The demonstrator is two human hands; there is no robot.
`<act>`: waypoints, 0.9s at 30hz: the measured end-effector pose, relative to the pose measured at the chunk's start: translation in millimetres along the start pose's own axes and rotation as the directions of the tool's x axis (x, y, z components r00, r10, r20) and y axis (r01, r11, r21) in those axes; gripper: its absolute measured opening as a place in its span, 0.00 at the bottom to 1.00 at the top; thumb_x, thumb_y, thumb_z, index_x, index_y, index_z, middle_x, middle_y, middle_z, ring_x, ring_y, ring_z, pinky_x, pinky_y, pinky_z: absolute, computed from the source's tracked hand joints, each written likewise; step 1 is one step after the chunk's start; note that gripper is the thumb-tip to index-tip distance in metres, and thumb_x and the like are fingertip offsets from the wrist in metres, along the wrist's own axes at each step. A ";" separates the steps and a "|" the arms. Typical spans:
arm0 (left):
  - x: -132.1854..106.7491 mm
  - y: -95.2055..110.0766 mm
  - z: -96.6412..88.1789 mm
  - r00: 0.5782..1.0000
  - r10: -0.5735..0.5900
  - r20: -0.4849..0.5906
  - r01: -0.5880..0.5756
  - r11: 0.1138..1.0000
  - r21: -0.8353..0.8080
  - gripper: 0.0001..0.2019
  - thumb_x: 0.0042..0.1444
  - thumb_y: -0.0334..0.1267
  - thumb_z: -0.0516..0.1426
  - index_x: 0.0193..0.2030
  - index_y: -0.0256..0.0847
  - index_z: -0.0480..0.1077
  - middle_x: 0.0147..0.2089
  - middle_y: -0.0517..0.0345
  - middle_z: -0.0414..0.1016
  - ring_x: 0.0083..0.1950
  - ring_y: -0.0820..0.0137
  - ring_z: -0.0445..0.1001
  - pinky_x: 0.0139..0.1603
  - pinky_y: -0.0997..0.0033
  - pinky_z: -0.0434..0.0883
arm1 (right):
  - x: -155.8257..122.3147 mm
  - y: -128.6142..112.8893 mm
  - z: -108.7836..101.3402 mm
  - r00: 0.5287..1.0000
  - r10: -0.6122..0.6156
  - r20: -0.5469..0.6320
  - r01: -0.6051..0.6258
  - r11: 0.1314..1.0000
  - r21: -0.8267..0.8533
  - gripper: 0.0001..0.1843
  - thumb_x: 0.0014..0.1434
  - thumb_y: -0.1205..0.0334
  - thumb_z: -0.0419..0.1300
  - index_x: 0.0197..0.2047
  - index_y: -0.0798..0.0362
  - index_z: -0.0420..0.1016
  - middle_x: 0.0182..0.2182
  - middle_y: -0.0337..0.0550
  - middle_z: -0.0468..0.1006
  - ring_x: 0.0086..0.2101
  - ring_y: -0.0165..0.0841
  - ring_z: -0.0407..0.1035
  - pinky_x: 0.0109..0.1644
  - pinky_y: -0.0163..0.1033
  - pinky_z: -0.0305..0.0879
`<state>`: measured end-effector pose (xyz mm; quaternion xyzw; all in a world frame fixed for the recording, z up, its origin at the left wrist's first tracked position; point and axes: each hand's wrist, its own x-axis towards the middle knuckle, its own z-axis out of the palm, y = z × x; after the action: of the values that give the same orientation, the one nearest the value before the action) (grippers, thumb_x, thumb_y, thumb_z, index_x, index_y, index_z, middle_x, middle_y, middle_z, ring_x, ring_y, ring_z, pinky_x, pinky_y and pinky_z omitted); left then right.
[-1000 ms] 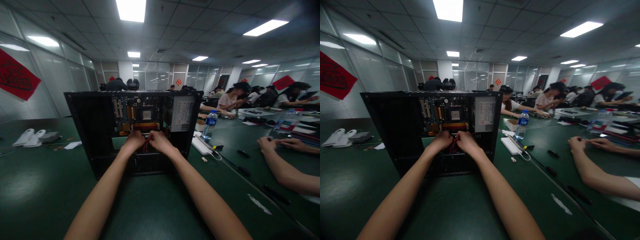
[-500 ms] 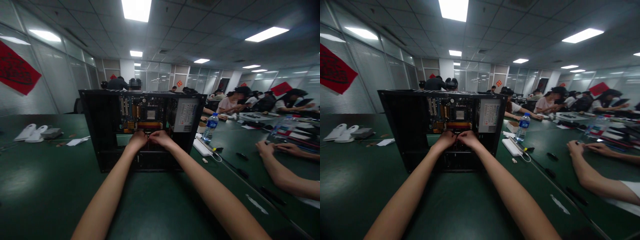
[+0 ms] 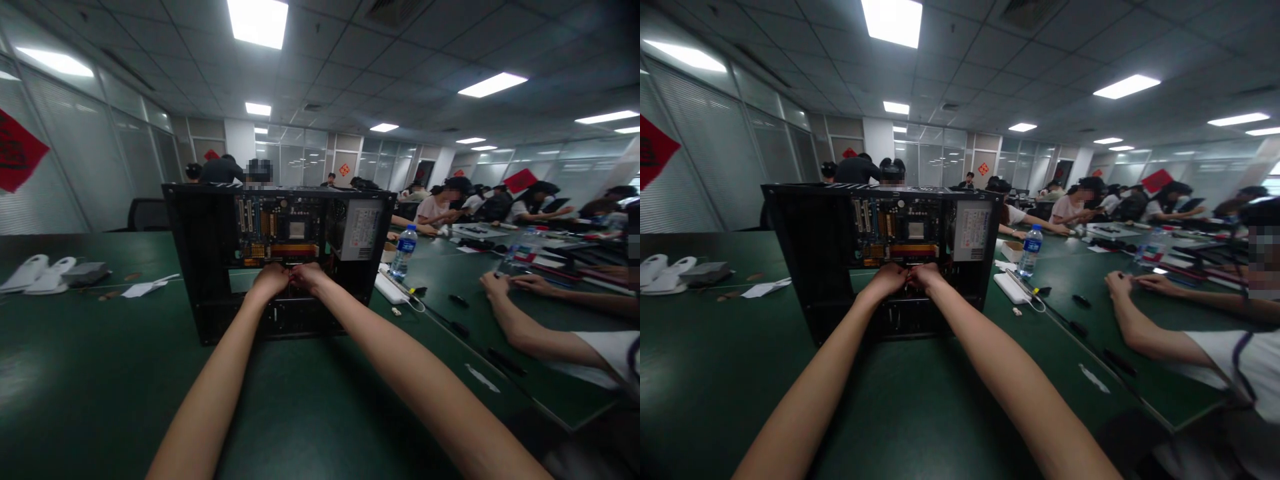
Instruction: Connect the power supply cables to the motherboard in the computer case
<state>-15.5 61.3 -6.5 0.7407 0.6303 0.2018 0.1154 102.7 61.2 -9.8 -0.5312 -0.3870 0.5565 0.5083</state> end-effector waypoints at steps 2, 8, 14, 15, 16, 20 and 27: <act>-2.9 1.5 -0.6 1.000 -0.001 -0.006 0.001 1.000 -0.007 0.19 0.62 0.43 0.49 0.42 0.34 0.78 0.40 0.38 0.81 0.41 0.61 0.78 0.36 0.70 0.66 | 0.0 -0.7 0.2 1.000 0.002 -0.017 -0.002 1.000 0.003 0.10 0.52 0.81 0.58 0.28 0.57 0.69 0.15 0.34 0.67 0.16 0.25 0.64 0.20 0.28 0.67; -6.4 -4.2 -5.8 0.990 0.135 0.027 -0.136 0.990 0.034 0.21 0.65 0.44 0.46 0.40 0.36 0.78 0.43 0.40 0.81 0.44 0.60 0.78 0.38 0.70 0.65 | 5.6 -2.0 -2.3 0.999 -0.004 -0.039 0.005 1.000 0.019 0.11 0.54 0.82 0.54 0.31 0.57 0.69 0.17 0.34 0.68 0.17 0.24 0.66 0.22 0.27 0.66; -5.9 -11.2 -5.4 0.966 0.249 0.064 -0.251 0.967 0.034 0.22 0.66 0.43 0.44 0.39 0.37 0.78 0.42 0.42 0.81 0.41 0.61 0.77 0.37 0.70 0.64 | 11.4 -2.9 -2.0 0.999 0.000 -0.045 -0.001 1.000 -0.005 0.11 0.54 0.82 0.54 0.31 0.58 0.69 0.17 0.34 0.69 0.17 0.25 0.66 0.22 0.28 0.67; -5.5 -11.1 -4.5 0.968 0.243 0.056 -0.245 0.969 0.033 0.22 0.66 0.43 0.44 0.40 0.37 0.78 0.43 0.41 0.81 0.42 0.61 0.78 0.37 0.70 0.65 | 12.4 -3.3 -1.6 0.999 -0.002 -0.046 0.001 1.000 -0.011 0.10 0.54 0.82 0.55 0.32 0.58 0.69 0.17 0.34 0.69 0.17 0.25 0.66 0.22 0.28 0.67; -5.1 -10.8 -3.7 0.970 0.238 0.049 -0.240 0.970 0.033 0.22 0.66 0.43 0.44 0.40 0.36 0.78 0.44 0.40 0.81 0.43 0.61 0.78 0.38 0.70 0.65 | 13.5 -3.7 -1.4 0.999 -0.005 -0.048 0.004 1.000 -0.020 0.10 0.53 0.81 0.56 0.32 0.58 0.69 0.17 0.34 0.69 0.17 0.25 0.66 0.22 0.29 0.68; -3.6 -9.3 -2.3 0.972 0.229 0.055 -0.232 0.971 0.052 0.24 0.67 0.44 0.43 0.41 0.36 0.78 0.45 0.40 0.81 0.45 0.59 0.78 0.40 0.69 0.66 | 18.5 -4.8 -1.8 0.999 -0.021 -0.045 0.018 0.998 -0.066 0.10 0.51 0.82 0.58 0.29 0.57 0.68 0.17 0.34 0.68 0.17 0.27 0.66 0.24 0.32 0.70; -7.1 -6.1 -5.4 0.974 0.214 0.077 -0.219 0.974 0.063 0.25 0.68 0.46 0.42 0.41 0.35 0.78 0.43 0.40 0.81 0.44 0.58 0.78 0.39 0.68 0.66 | 13.6 -9.2 -1.8 0.996 -0.083 -0.016 0.077 0.970 -0.231 0.12 0.53 0.82 0.54 0.29 0.56 0.65 0.18 0.33 0.67 0.19 0.27 0.67 0.30 0.35 0.72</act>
<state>-24.2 54.9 -5.3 0.8153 0.5481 0.1647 0.0879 107.0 75.9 -3.8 -0.5776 -0.4633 0.4801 0.4704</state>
